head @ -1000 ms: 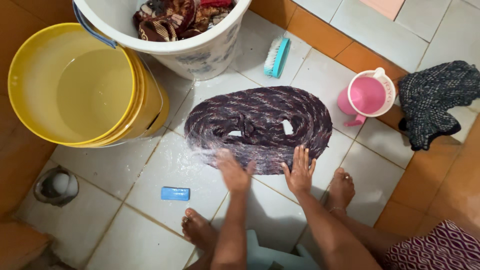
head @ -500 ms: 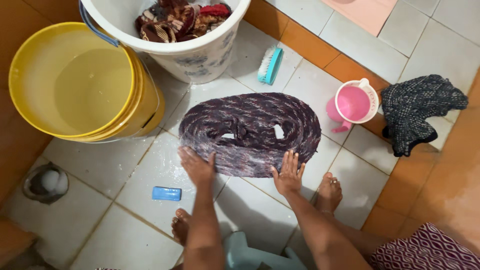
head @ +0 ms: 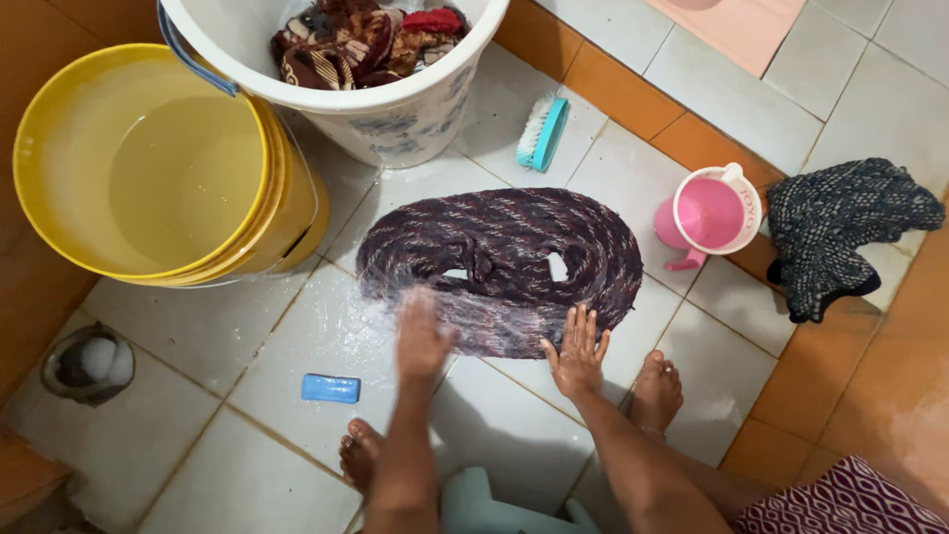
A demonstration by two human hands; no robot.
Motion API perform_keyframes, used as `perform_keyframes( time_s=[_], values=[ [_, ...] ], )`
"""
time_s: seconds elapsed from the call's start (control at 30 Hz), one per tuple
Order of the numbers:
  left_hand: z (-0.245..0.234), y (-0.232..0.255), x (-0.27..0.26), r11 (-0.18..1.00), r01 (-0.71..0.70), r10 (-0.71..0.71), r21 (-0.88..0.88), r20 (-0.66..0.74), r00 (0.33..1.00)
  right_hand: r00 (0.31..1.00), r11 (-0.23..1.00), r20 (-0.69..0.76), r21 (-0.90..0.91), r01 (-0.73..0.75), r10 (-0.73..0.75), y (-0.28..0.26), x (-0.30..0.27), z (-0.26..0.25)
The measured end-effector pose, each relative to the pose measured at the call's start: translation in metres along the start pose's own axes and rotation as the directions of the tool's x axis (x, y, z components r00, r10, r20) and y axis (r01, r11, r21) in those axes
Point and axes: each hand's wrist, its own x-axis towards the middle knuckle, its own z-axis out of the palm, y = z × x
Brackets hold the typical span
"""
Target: The person scrubs a circular rug on the floor by hand and with a brush, then washes a dark cloth in a bucket of soapy water, rinsing and wringing it using water poured from a pink mug.
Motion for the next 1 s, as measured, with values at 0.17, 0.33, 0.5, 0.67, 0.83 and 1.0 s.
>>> perform_keyframes(
  time_s=[0.17,0.33,0.5,0.67,0.83,1.0],
  values=[
    [0.001,-0.006,0.013,0.911,0.412,-0.398,0.032,-0.194,0.897,1.000,1.000,-0.022,0.005,0.012,-0.011,-0.004,-0.003,-0.006],
    [0.100,0.089,-0.020,0.999,0.033,-0.028,0.022,-0.204,0.979,1.000,1.000,-0.013,0.017,0.012,-0.012,0.001,-0.001,0.000],
    [0.136,0.106,-0.036,0.905,-0.426,0.420,0.003,-0.175,0.890,0.995,0.998,-0.085,0.007,0.059,-0.058,0.008,-0.003,0.008],
    [0.037,-0.003,-0.003,0.995,0.090,-0.081,0.043,-0.177,0.981,0.998,0.999,-0.062,0.029,0.035,-0.033,0.007,0.000,0.008],
    [-0.007,-0.037,0.037,0.835,0.542,-0.546,-0.099,-0.270,0.793,0.994,0.999,-0.105,0.004,0.033,-0.033,0.002,0.000,0.006],
    [0.074,0.039,0.035,0.911,0.383,-0.372,0.154,-0.101,0.923,0.994,0.998,-0.109,0.047,0.036,-0.030,0.001,-0.003,0.001]
  ],
)
